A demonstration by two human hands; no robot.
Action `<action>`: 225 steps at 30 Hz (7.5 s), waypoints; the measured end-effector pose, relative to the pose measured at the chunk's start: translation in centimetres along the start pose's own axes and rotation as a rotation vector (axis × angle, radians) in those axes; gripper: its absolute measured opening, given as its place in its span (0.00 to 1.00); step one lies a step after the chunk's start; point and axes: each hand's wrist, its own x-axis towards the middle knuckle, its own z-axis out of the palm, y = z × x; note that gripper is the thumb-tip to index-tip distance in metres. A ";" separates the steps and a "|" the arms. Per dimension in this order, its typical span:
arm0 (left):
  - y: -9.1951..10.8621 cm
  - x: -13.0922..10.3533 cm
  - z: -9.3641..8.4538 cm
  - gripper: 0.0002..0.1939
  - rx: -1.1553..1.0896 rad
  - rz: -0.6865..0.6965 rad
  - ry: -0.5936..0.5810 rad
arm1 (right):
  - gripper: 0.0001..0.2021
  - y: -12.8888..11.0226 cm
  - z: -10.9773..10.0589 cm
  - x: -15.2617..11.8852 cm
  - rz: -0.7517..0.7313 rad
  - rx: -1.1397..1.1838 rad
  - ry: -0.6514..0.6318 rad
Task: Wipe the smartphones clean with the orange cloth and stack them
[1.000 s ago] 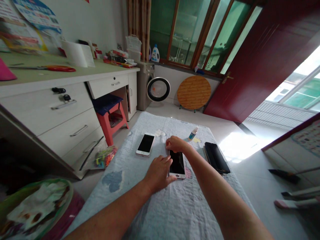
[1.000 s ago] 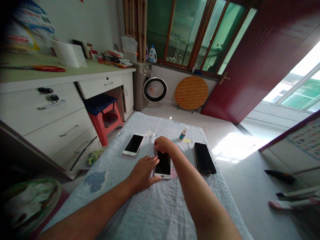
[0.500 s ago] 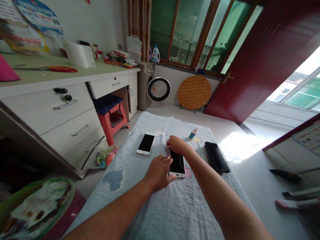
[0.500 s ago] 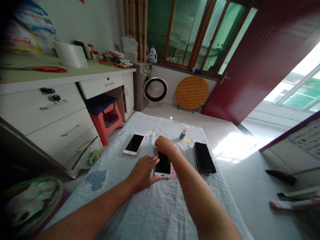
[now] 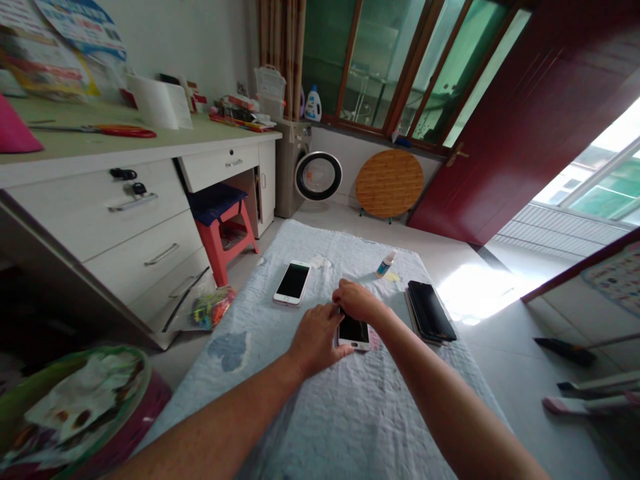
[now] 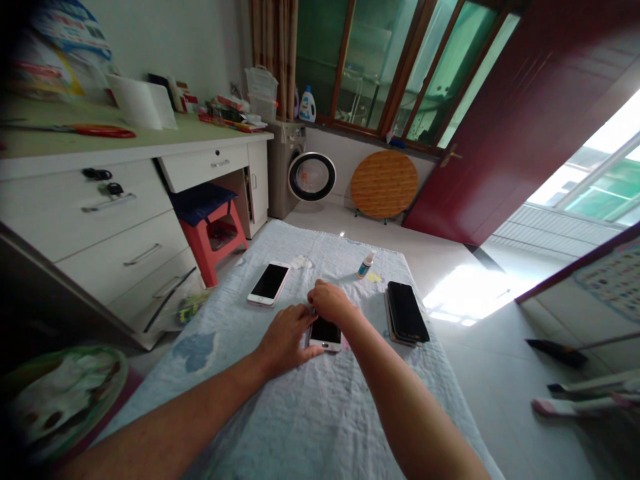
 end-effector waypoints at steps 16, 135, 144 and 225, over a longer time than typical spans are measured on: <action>0.9 -0.3 -0.4 0.29 0.091 0.050 -0.013 | 0.11 -1.2 0.2 -1.5 -0.049 -0.009 -0.008; 0.1 0.1 0.8 0.20 -0.045 -0.049 -0.123 | 0.06 -4.0 5.5 -11.1 0.341 0.364 0.350; 0.1 0.2 0.7 0.20 -0.049 -0.055 -0.137 | 0.05 -2.6 6.0 -12.0 0.428 0.338 0.334; -0.5 0.3 -0.1 0.22 -0.051 0.071 -0.020 | 0.12 -0.3 6.9 -11.1 0.423 0.953 0.541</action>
